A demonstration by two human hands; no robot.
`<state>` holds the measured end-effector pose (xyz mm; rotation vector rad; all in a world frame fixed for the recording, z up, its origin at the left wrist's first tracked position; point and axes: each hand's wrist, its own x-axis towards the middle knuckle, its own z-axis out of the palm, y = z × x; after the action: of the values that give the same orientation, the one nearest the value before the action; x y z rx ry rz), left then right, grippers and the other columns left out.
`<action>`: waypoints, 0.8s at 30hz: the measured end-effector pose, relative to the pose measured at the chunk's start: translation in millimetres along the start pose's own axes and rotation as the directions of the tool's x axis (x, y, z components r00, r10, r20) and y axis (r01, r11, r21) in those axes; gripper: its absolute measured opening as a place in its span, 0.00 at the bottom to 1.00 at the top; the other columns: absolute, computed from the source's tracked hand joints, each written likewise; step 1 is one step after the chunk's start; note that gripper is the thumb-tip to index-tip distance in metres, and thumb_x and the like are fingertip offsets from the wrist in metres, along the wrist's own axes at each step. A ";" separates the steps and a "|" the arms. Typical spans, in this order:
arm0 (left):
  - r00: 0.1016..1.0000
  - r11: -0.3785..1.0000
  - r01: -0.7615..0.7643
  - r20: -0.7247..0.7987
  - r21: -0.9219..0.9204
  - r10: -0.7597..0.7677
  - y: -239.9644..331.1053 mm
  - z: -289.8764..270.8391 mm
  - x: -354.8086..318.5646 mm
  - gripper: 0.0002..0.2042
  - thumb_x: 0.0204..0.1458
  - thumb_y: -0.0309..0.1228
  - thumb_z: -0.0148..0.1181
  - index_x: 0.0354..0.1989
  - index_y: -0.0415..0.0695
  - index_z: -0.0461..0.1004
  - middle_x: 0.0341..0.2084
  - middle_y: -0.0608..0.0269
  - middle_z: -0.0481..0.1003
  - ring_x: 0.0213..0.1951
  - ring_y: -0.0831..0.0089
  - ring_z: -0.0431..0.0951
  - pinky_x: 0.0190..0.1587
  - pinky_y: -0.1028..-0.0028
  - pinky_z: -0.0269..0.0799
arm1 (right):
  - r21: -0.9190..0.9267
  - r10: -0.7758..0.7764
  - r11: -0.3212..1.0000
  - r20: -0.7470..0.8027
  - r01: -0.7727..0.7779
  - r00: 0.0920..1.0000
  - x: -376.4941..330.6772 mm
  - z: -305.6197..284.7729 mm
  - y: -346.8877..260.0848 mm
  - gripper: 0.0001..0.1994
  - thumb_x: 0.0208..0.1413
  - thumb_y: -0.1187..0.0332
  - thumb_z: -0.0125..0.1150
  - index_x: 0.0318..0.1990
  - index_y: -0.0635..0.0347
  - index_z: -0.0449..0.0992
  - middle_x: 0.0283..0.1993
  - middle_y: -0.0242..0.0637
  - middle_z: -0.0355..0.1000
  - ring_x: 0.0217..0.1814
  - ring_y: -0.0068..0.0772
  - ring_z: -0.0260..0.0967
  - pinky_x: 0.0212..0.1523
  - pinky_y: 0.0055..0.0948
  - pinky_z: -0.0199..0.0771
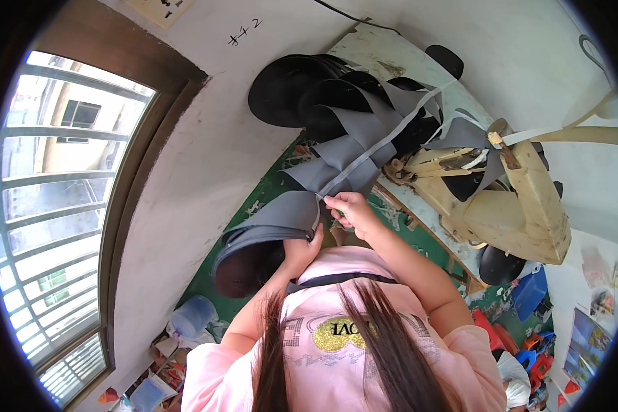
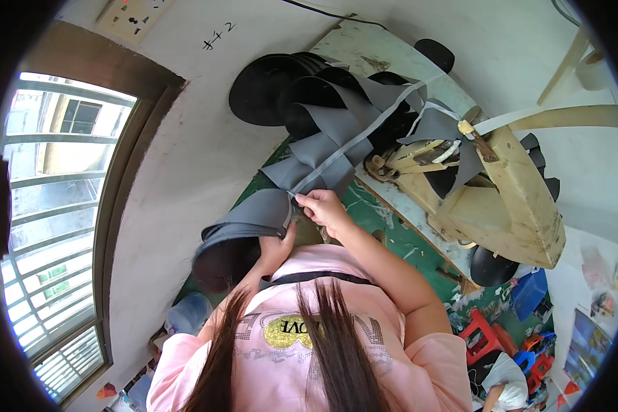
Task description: The person feeds curved fabric panels through a taping machine to bind them with tape and then cuts the connecting tape between the pieces using thread snips to separate them.
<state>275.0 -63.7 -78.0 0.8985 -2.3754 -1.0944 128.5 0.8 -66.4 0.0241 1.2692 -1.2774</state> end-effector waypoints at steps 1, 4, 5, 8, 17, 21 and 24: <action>1.000 0.999 0.019 -0.003 0.041 -0.019 -3.3 4.8 -3.2 0.15 0.39 0.31 0.54 0.38 0.39 0.67 0.35 0.50 0.68 0.40 0.54 0.67 0.43 0.64 0.60 | -0.009 0.000 1.000 0.005 0.000 1.000 2.3 -3.1 -3.6 0.12 0.46 0.62 0.54 0.22 0.61 0.67 0.14 0.27 0.58 0.09 0.12 0.46 0.09 0.13 0.40; 0.993 0.999 -0.014 -0.114 0.044 0.019 -28.6 17.7 -5.8 0.16 0.39 0.33 0.54 0.38 0.39 0.67 0.35 0.49 0.68 0.40 0.54 0.67 0.43 0.65 0.60 | -0.085 0.015 0.996 0.052 -0.010 0.999 9.7 -10.4 -21.7 0.11 0.46 0.62 0.54 0.22 0.61 0.67 0.14 0.26 0.58 0.09 0.12 0.45 0.08 0.13 0.39; 0.992 0.993 0.119 -0.040 -0.012 -0.120 -50.1 25.3 -7.5 0.18 0.39 0.35 0.54 0.39 0.38 0.66 0.36 0.47 0.68 0.40 0.53 0.67 0.42 0.66 0.62 | -0.122 0.043 0.992 0.088 -0.032 0.995 12.3 -13.1 -28.4 0.11 0.46 0.63 0.54 0.23 0.60 0.67 0.14 0.26 0.58 0.09 0.12 0.45 0.08 0.13 0.39; 0.819 0.875 0.451 0.307 0.178 -0.485 -89.6 46.8 1.8 0.29 0.39 0.43 0.52 0.47 0.37 0.55 0.37 0.43 0.67 0.39 0.51 0.68 0.40 0.64 0.65 | -0.360 -0.179 0.922 -0.067 0.144 0.982 9.6 -25.2 -46.7 0.10 0.45 0.62 0.56 0.25 0.59 0.67 0.17 0.25 0.60 0.15 0.12 0.51 0.13 0.14 0.48; 0.496 0.939 0.209 0.798 0.273 -0.343 -101.8 118.7 -7.9 0.36 0.36 0.51 0.48 0.49 0.35 0.54 0.39 0.41 0.66 0.43 0.54 0.67 0.46 0.66 0.62 | -0.888 -0.516 0.458 -0.228 0.042 0.825 -9.1 -103.2 -22.4 0.12 0.48 0.63 0.48 0.30 0.63 0.69 0.24 0.45 0.68 0.26 0.45 0.65 0.28 0.36 0.64; 0.752 0.761 0.572 0.565 -0.305 -0.339 -108.3 151.8 -6.3 0.21 0.44 0.41 0.50 0.40 0.35 0.63 0.34 0.48 0.70 0.40 0.57 0.68 0.43 0.69 0.61 | -0.925 -0.766 0.303 -0.094 0.228 0.636 -13.3 -95.3 -7.2 0.08 0.48 0.67 0.48 0.30 0.62 0.69 0.28 0.42 0.68 0.28 0.44 0.66 0.29 0.35 0.65; 0.821 0.611 0.556 0.485 -0.564 -0.300 -90.8 142.3 12.2 0.17 0.48 0.36 0.47 0.41 0.35 0.63 0.37 0.58 0.68 0.42 0.68 0.65 0.46 0.73 0.58 | -0.953 -0.812 0.195 -0.025 0.230 0.583 -5.3 -90.9 -8.5 0.05 0.43 0.73 0.51 0.31 0.60 0.69 0.28 0.38 0.65 0.27 0.41 0.66 0.27 0.34 0.66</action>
<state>221.6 -40.5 -236.9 1.0712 -1.6984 -2.3085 62.4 58.1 -93.0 -1.0683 2.5593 -0.9888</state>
